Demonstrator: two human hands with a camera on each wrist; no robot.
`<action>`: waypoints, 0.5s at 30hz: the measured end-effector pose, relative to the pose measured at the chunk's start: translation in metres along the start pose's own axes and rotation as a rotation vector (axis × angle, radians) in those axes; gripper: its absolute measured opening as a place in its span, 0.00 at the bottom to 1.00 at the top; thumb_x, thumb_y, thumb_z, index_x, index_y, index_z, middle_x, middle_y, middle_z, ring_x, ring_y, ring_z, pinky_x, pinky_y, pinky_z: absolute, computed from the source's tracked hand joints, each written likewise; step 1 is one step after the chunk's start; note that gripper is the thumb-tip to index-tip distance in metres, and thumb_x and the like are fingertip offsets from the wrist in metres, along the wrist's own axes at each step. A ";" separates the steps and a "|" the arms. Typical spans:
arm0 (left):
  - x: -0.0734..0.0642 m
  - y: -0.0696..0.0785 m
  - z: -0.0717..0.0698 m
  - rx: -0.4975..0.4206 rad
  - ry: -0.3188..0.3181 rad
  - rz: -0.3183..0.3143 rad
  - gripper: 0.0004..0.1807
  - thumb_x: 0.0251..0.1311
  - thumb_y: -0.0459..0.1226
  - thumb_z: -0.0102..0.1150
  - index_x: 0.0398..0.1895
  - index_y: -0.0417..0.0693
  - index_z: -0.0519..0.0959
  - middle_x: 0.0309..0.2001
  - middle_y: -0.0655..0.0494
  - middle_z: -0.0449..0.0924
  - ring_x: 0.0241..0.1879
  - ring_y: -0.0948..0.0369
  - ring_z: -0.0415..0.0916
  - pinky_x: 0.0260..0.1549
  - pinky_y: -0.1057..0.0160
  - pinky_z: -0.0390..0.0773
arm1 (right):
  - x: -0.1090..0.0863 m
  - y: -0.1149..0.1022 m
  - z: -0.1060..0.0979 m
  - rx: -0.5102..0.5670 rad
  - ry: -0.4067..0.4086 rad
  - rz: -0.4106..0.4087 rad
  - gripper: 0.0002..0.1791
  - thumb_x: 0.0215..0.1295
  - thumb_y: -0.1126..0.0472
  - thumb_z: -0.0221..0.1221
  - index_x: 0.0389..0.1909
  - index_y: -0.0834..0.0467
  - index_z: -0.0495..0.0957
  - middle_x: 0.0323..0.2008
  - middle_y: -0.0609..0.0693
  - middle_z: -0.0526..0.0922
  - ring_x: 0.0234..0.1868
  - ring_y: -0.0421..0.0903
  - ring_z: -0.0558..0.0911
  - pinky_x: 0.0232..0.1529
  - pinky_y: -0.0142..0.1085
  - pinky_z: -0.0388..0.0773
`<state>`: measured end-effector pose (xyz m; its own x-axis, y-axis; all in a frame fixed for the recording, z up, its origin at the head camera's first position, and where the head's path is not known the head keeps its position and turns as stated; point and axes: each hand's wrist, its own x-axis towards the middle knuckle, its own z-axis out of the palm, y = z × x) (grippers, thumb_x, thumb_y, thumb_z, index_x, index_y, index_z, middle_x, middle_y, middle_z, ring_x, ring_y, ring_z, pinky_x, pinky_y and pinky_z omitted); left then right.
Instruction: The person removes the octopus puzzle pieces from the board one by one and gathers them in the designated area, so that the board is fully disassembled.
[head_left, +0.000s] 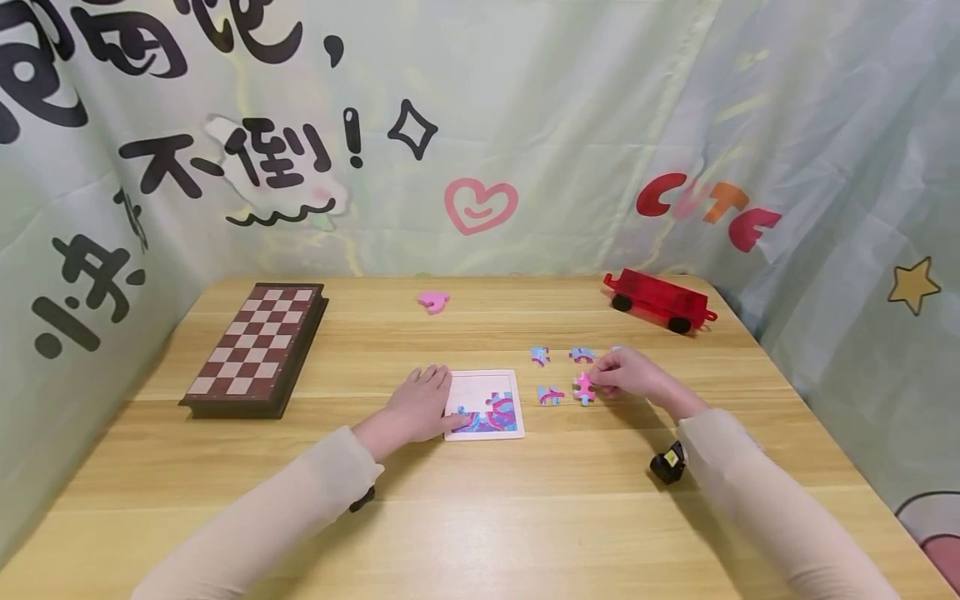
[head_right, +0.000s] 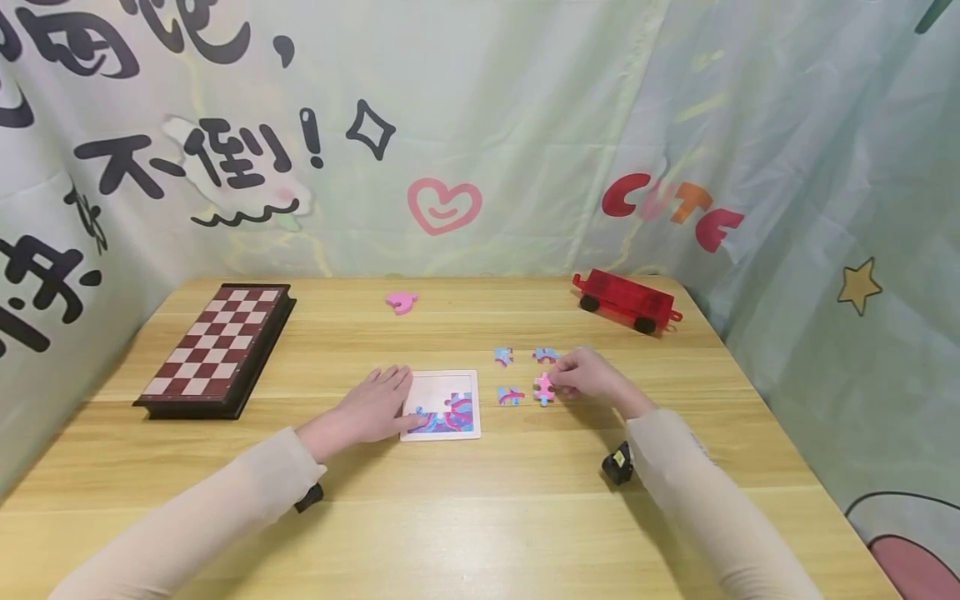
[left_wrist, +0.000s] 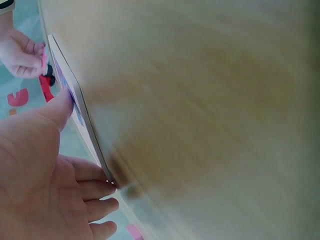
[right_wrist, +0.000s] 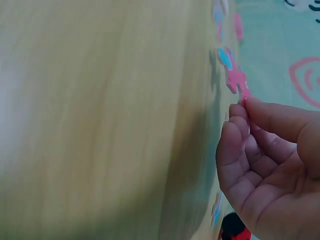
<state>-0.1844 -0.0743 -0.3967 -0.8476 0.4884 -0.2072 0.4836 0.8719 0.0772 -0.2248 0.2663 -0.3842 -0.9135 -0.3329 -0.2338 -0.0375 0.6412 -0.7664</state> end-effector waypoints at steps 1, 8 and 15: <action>-0.001 0.000 0.000 -0.001 0.005 0.008 0.44 0.62 0.59 0.45 0.67 0.31 0.54 0.68 0.39 0.51 0.68 0.48 0.46 0.64 0.51 0.45 | 0.000 0.002 -0.002 -0.004 0.002 0.010 0.08 0.63 0.68 0.55 0.33 0.71 0.78 0.23 0.49 0.76 0.26 0.42 0.73 0.27 0.33 0.76; -0.002 -0.005 0.003 -0.038 0.038 0.050 0.44 0.63 0.58 0.44 0.66 0.29 0.54 0.67 0.37 0.52 0.67 0.47 0.46 0.64 0.51 0.44 | 0.000 0.010 -0.006 -0.058 -0.002 0.037 0.07 0.62 0.68 0.55 0.29 0.69 0.78 0.20 0.49 0.74 0.24 0.42 0.72 0.26 0.32 0.75; -0.003 -0.001 -0.002 -0.011 0.008 0.020 0.43 0.63 0.56 0.47 0.67 0.30 0.54 0.68 0.39 0.51 0.68 0.48 0.46 0.64 0.51 0.46 | 0.001 0.008 -0.005 -0.101 -0.001 0.045 0.07 0.62 0.68 0.56 0.29 0.69 0.79 0.19 0.48 0.73 0.23 0.41 0.71 0.25 0.32 0.75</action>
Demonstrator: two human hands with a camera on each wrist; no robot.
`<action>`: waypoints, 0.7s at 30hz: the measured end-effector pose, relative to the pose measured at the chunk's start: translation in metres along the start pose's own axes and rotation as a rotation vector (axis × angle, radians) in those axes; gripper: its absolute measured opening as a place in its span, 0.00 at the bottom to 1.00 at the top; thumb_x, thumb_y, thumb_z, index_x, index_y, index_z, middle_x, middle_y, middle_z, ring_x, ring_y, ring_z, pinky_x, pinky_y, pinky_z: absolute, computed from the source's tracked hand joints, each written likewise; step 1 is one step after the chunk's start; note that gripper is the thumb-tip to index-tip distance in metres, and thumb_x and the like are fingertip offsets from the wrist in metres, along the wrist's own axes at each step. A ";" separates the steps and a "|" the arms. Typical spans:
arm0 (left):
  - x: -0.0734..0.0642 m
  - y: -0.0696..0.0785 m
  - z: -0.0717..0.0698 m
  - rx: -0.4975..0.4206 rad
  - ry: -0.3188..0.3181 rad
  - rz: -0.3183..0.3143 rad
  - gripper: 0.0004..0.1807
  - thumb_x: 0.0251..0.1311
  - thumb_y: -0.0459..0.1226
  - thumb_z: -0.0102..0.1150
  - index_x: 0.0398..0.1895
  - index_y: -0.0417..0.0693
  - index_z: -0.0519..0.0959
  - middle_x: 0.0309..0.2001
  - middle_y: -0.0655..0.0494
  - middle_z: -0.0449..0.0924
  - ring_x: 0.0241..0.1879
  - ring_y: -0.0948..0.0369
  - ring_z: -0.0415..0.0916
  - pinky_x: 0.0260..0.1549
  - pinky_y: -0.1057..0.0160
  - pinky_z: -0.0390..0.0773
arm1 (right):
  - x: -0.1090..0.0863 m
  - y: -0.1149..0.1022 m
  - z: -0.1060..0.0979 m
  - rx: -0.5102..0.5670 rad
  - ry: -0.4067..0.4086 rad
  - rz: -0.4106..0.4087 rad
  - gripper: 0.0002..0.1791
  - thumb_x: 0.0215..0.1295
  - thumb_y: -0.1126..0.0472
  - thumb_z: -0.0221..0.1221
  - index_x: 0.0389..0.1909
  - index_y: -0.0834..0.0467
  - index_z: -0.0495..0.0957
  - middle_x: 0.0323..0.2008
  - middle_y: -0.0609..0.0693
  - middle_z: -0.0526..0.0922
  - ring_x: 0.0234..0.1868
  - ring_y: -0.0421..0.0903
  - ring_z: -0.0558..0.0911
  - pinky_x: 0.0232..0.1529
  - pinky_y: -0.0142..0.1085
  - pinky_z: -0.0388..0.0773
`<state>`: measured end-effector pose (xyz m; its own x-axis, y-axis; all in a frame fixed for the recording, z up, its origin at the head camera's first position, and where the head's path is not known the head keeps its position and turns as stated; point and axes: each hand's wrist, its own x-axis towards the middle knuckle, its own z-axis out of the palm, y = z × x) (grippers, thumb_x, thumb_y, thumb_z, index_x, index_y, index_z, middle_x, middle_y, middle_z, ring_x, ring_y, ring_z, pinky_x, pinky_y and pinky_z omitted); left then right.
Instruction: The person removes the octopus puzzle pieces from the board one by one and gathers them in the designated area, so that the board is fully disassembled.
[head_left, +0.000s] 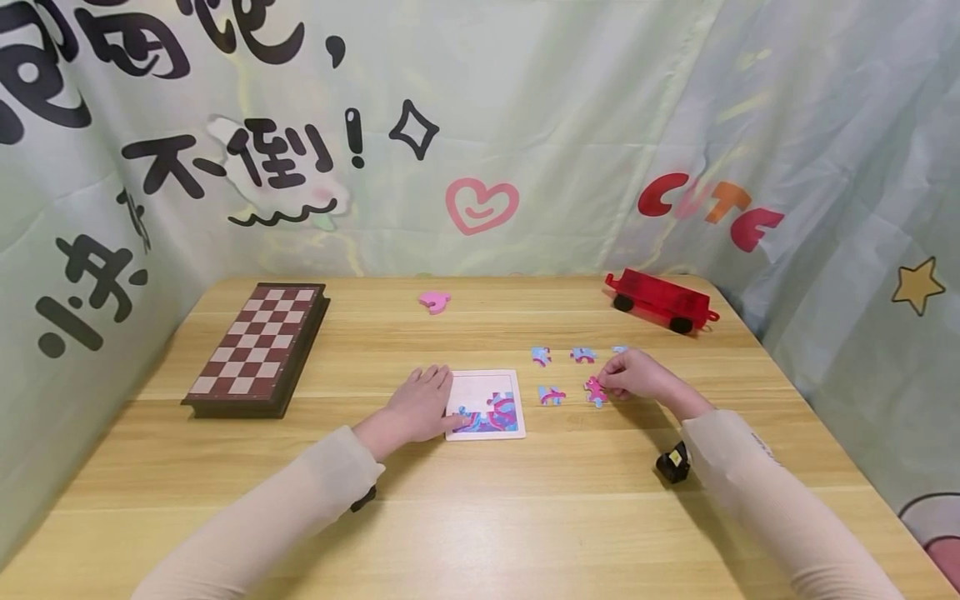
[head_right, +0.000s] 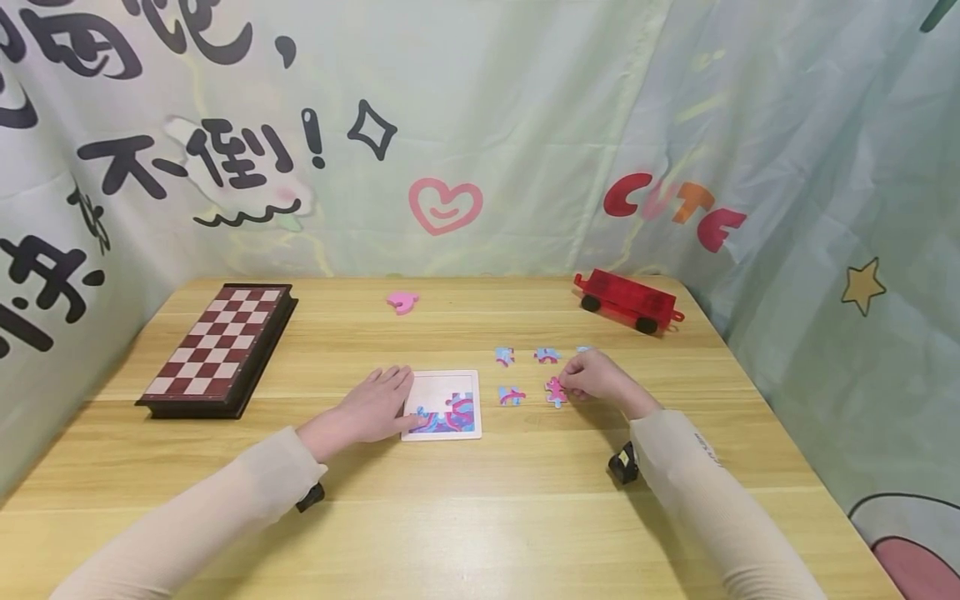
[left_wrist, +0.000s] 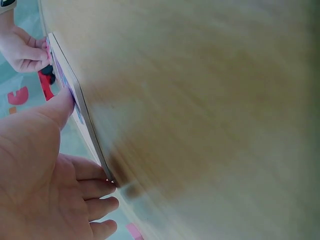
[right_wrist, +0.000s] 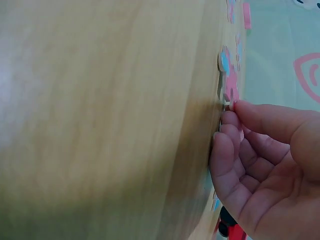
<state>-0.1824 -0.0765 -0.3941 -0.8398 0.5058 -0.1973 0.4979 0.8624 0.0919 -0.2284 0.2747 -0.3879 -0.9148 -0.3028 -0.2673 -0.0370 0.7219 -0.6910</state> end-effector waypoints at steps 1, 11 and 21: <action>0.000 0.000 0.000 0.004 -0.003 -0.002 0.43 0.63 0.56 0.47 0.67 0.30 0.54 0.68 0.39 0.51 0.68 0.48 0.46 0.64 0.51 0.46 | 0.000 0.000 0.000 -0.004 -0.001 -0.001 0.07 0.62 0.68 0.56 0.29 0.69 0.79 0.19 0.47 0.72 0.23 0.42 0.70 0.25 0.32 0.75; 0.001 0.002 -0.001 0.006 -0.011 -0.009 0.44 0.62 0.58 0.46 0.67 0.31 0.54 0.68 0.40 0.51 0.68 0.49 0.46 0.64 0.51 0.45 | -0.002 -0.004 -0.003 -0.019 0.029 0.005 0.07 0.62 0.66 0.56 0.31 0.68 0.79 0.18 0.49 0.71 0.22 0.43 0.70 0.24 0.33 0.72; 0.001 0.001 0.001 0.013 -0.010 -0.008 0.44 0.62 0.58 0.46 0.67 0.31 0.54 0.68 0.40 0.51 0.68 0.48 0.46 0.64 0.51 0.45 | 0.001 -0.044 0.017 -0.036 0.079 -0.192 0.10 0.61 0.65 0.57 0.39 0.68 0.78 0.25 0.52 0.77 0.22 0.47 0.72 0.22 0.35 0.70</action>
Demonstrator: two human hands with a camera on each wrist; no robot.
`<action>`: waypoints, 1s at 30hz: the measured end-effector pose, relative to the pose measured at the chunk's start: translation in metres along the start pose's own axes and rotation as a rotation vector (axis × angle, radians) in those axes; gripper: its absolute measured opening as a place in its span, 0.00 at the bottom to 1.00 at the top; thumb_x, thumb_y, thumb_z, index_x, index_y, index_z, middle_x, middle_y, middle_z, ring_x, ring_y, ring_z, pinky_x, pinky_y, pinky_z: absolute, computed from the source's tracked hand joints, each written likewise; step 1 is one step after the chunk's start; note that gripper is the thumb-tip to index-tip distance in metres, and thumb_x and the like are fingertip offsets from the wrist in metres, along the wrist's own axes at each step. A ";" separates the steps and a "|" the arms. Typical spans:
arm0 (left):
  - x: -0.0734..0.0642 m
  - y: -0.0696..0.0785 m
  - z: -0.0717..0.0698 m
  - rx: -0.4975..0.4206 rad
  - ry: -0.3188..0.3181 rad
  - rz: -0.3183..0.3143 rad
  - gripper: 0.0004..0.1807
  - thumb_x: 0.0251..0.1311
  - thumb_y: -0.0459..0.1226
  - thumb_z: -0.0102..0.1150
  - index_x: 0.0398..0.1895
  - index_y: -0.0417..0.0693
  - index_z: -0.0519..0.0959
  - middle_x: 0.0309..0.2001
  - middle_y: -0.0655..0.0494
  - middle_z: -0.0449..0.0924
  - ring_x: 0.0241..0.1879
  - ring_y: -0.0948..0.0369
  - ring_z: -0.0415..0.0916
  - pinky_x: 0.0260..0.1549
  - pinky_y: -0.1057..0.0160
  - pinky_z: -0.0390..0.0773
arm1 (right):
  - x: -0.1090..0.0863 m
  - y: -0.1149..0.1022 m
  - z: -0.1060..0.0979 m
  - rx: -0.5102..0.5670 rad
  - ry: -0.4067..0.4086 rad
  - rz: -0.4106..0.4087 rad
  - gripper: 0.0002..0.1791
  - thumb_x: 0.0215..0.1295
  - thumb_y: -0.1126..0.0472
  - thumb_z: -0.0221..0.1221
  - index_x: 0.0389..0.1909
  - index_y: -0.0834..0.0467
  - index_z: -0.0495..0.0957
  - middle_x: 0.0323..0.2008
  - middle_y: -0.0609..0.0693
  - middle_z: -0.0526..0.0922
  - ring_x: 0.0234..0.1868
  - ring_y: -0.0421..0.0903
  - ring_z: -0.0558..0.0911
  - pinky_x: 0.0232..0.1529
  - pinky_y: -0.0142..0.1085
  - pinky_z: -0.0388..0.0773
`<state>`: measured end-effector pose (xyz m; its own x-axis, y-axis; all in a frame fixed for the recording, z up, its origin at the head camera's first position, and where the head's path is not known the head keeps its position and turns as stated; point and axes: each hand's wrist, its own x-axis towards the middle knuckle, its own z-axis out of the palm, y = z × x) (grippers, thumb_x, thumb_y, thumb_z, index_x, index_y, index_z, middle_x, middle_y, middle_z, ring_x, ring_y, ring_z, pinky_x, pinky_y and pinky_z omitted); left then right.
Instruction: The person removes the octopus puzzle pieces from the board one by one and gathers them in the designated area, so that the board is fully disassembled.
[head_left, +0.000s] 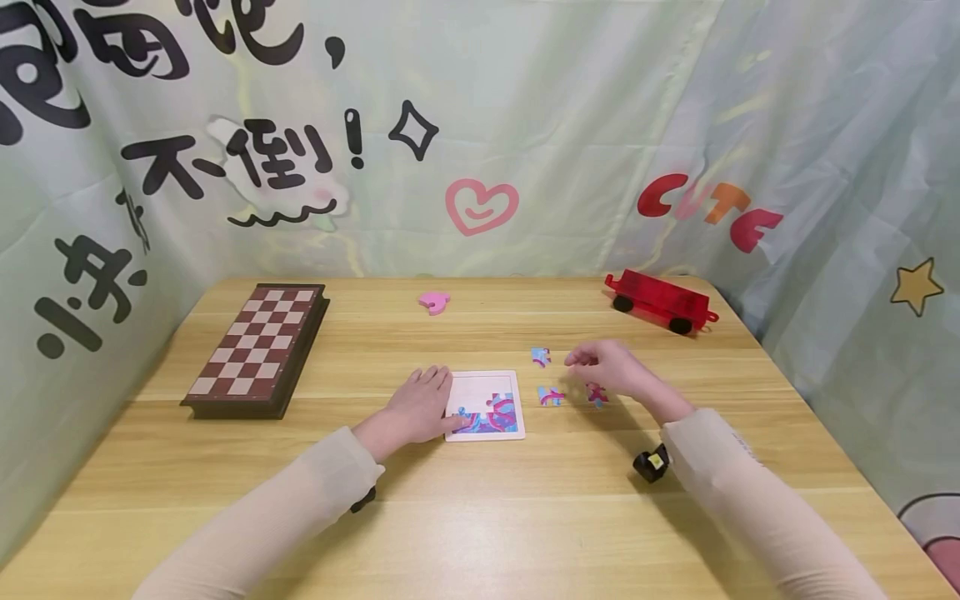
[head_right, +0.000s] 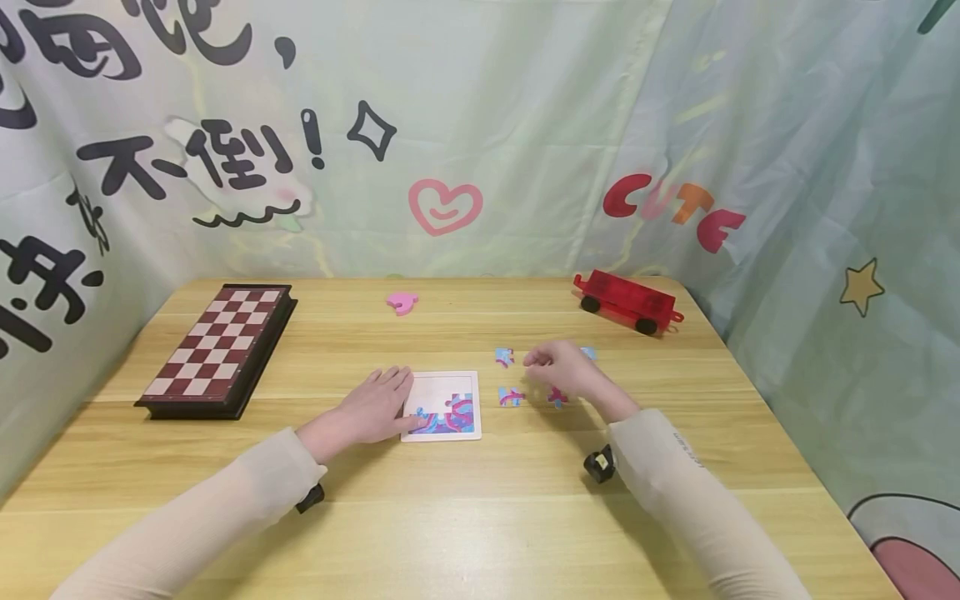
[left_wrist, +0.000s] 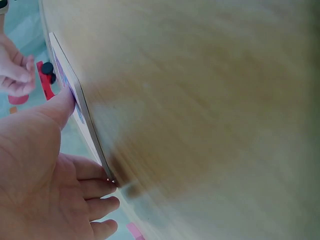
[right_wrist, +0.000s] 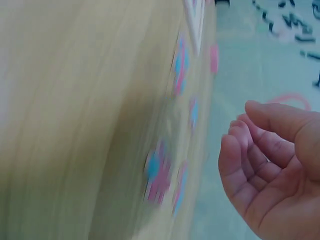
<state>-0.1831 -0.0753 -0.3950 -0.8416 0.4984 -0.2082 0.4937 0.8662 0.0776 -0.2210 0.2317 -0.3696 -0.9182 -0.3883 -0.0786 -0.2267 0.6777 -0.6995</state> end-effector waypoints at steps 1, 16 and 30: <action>0.000 0.000 0.000 0.001 0.001 -0.001 0.44 0.62 0.58 0.46 0.67 0.31 0.54 0.68 0.40 0.51 0.68 0.48 0.46 0.64 0.51 0.45 | 0.002 -0.005 0.004 0.004 -0.006 -0.023 0.10 0.61 0.66 0.57 0.40 0.68 0.78 0.26 0.51 0.77 0.22 0.47 0.73 0.23 0.36 0.71; 0.001 0.000 0.002 0.008 0.002 -0.006 0.45 0.61 0.59 0.46 0.67 0.31 0.54 0.68 0.40 0.51 0.68 0.49 0.47 0.64 0.51 0.46 | 0.020 -0.045 0.063 -0.038 -0.165 -0.150 0.11 0.56 0.68 0.62 0.41 0.65 0.77 0.33 0.50 0.77 0.27 0.43 0.74 0.27 0.32 0.75; 0.002 -0.001 0.003 -0.007 0.004 -0.010 0.45 0.61 0.59 0.46 0.67 0.31 0.54 0.68 0.40 0.51 0.68 0.49 0.46 0.64 0.51 0.45 | 0.021 -0.049 0.076 -0.236 -0.195 -0.171 0.15 0.54 0.68 0.63 0.44 0.63 0.75 0.36 0.50 0.73 0.32 0.45 0.71 0.36 0.34 0.71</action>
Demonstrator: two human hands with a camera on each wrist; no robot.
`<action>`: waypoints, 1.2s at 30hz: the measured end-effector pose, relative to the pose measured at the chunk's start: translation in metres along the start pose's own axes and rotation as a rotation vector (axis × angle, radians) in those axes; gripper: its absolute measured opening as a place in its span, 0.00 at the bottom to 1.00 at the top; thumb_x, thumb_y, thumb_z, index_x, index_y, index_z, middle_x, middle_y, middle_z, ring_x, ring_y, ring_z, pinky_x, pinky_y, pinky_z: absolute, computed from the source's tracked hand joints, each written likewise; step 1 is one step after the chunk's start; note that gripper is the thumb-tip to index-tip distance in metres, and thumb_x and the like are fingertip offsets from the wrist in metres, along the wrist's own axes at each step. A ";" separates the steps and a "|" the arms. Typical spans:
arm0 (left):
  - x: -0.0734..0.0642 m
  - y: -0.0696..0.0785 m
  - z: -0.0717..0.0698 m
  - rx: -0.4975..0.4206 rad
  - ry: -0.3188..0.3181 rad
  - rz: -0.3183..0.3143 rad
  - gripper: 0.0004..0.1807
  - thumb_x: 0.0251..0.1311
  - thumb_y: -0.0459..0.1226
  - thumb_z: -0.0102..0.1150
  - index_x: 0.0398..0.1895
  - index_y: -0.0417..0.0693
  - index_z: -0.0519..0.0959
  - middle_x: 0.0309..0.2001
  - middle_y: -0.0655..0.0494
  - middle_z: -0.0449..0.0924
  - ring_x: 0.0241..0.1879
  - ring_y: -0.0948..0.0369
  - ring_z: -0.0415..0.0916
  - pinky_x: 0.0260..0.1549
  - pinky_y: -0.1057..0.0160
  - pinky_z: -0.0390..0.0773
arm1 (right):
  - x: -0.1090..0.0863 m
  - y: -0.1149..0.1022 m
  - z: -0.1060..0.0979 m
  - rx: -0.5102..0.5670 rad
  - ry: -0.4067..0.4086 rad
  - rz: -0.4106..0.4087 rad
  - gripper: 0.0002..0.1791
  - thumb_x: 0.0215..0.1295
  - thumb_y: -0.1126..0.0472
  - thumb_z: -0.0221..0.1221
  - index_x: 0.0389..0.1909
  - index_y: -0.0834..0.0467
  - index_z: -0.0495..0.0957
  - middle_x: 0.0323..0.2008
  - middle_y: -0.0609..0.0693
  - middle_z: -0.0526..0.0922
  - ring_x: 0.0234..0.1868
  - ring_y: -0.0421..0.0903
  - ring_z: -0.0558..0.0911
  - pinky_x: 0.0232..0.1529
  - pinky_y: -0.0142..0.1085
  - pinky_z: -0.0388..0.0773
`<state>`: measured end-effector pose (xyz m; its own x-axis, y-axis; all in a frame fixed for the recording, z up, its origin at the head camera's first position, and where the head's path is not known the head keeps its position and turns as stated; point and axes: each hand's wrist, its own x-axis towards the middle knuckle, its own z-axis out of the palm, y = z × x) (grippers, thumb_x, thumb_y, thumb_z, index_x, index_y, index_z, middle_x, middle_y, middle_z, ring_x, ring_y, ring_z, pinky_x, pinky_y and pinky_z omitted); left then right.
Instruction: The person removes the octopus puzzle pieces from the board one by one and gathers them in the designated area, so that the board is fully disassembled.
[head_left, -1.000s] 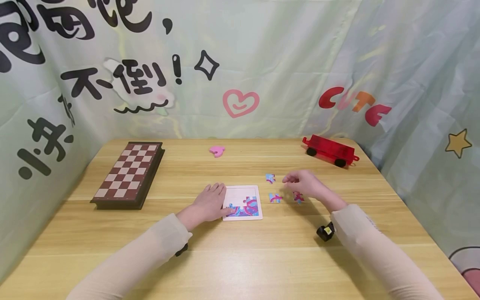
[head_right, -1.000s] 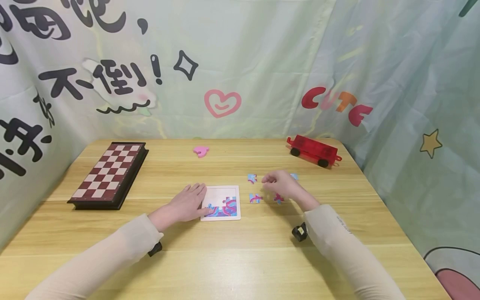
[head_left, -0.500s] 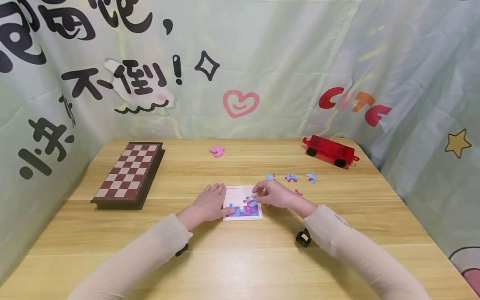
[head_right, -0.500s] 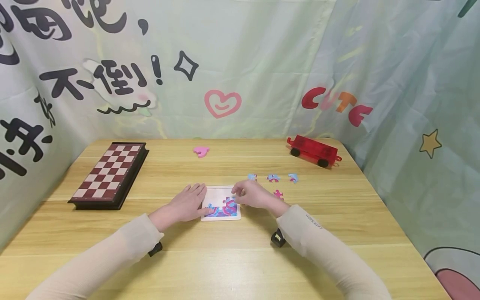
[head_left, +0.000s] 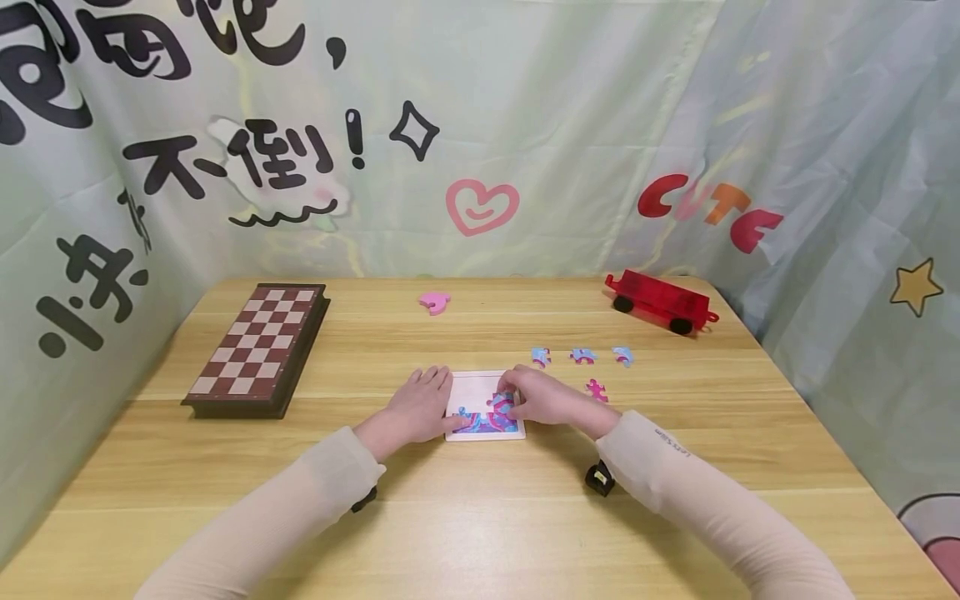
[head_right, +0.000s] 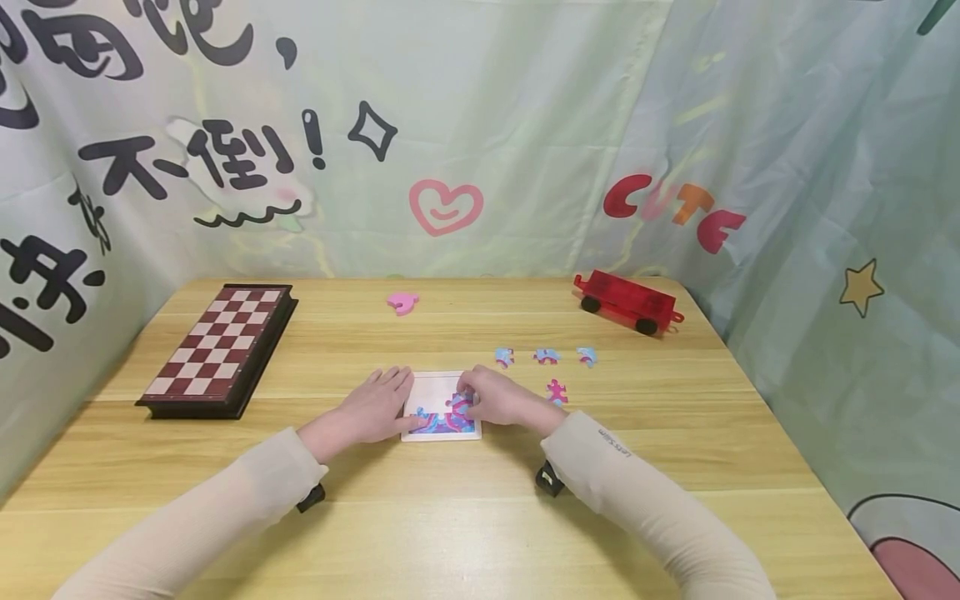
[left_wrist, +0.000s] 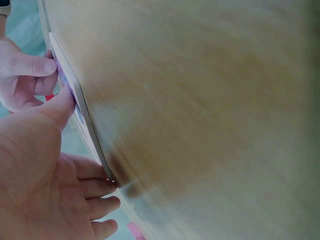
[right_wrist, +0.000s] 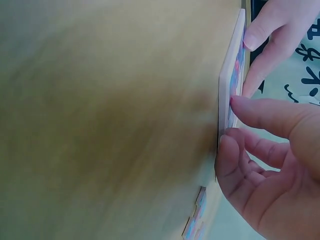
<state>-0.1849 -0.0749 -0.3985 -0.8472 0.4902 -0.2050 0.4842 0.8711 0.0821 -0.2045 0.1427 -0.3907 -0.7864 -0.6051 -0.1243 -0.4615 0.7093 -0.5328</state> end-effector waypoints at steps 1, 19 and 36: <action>0.000 0.000 0.000 0.001 -0.001 0.000 0.45 0.60 0.59 0.46 0.67 0.31 0.54 0.68 0.40 0.51 0.68 0.49 0.46 0.64 0.51 0.45 | 0.000 0.000 0.000 0.001 -0.004 0.004 0.16 0.54 0.68 0.63 0.44 0.63 0.74 0.36 0.50 0.72 0.32 0.45 0.71 0.36 0.34 0.71; -0.001 0.000 0.000 0.008 0.005 0.005 0.45 0.61 0.58 0.47 0.67 0.30 0.54 0.68 0.39 0.51 0.67 0.48 0.47 0.64 0.50 0.46 | 0.003 0.003 0.000 0.064 0.007 0.028 0.11 0.52 0.68 0.65 0.33 0.60 0.73 0.25 0.46 0.73 0.27 0.42 0.70 0.29 0.32 0.70; -0.001 0.001 -0.001 0.006 -0.009 0.001 0.45 0.61 0.59 0.45 0.68 0.31 0.53 0.69 0.40 0.50 0.68 0.49 0.46 0.64 0.51 0.45 | 0.002 0.003 -0.002 0.018 -0.019 -0.004 0.03 0.57 0.66 0.63 0.26 0.60 0.78 0.20 0.44 0.72 0.23 0.40 0.67 0.26 0.31 0.65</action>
<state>-0.1840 -0.0748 -0.3968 -0.8447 0.4909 -0.2132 0.4864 0.8704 0.0767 -0.2083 0.1444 -0.3913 -0.7765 -0.6149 -0.1377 -0.4572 0.7001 -0.5484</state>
